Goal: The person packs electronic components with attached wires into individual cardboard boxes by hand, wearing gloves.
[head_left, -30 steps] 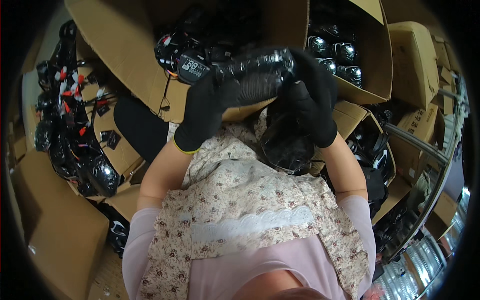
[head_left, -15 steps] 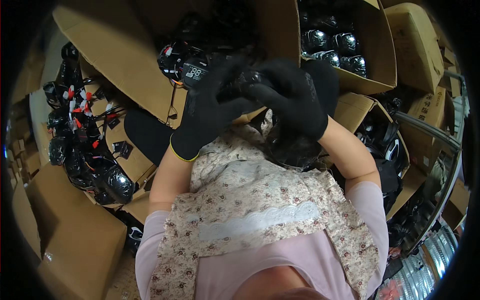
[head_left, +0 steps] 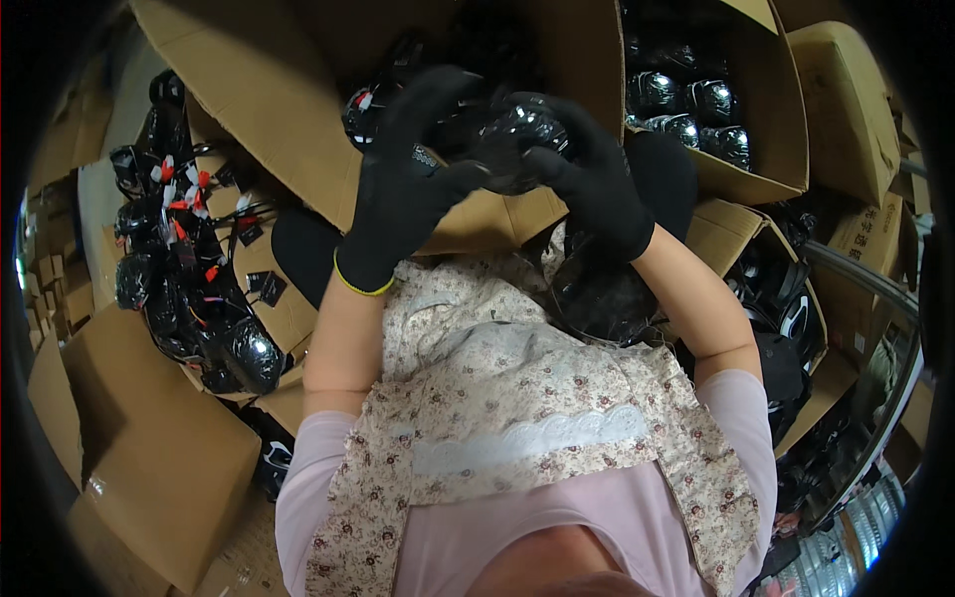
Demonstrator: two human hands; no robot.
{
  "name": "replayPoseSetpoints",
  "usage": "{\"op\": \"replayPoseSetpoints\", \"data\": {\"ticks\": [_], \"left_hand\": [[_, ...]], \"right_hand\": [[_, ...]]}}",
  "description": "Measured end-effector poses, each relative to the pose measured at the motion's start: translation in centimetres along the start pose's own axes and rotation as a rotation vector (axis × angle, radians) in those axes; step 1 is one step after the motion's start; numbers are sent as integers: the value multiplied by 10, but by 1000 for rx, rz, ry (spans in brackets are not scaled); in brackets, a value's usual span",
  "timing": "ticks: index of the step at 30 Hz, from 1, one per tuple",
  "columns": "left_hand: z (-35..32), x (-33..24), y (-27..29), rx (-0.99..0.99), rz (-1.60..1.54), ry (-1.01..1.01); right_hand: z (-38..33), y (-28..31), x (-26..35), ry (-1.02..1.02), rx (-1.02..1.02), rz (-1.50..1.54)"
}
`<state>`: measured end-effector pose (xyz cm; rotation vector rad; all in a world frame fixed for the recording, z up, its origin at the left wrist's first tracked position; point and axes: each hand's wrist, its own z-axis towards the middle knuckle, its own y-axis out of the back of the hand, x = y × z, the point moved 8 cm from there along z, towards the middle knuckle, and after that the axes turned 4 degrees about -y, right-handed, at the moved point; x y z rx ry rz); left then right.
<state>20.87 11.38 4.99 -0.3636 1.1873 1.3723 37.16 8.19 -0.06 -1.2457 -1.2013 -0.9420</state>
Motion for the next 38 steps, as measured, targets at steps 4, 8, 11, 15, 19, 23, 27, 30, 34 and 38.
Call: {"op": "replayPoseSetpoints", "data": {"ticks": [4,8,11,15,19,23,27,30,34,38], "left_hand": [[1,17,-16,106,-114,192],[-10,17,-21,36,-65,183],[-14,23,-18,-62,-23,185],[-10,15,-14,-58,-216,123],[-8,3,-15,1,-315,175],[-6,4,-9,74,6,9],[-2,-21,-19,174,90,-401],[-9,-14,-21,113,42,-341],[-22,27,-14,-86,-224,1],[-32,57,-12,-342,-689,197]], "right_hand": [[-3,-8,-1,8,-1,-27],[0,-8,2,-42,-24,-159],[6,-5,6,52,-51,-277],[-1,-3,17,276,-91,-466],[-14,-14,44,712,-58,-677],[-20,-24,50,877,-73,-890],[-20,-26,51,900,-83,-974],[-19,-23,48,905,-85,-911],[-8,-10,39,663,-175,-684],[18,11,0,217,-85,-284]]}}
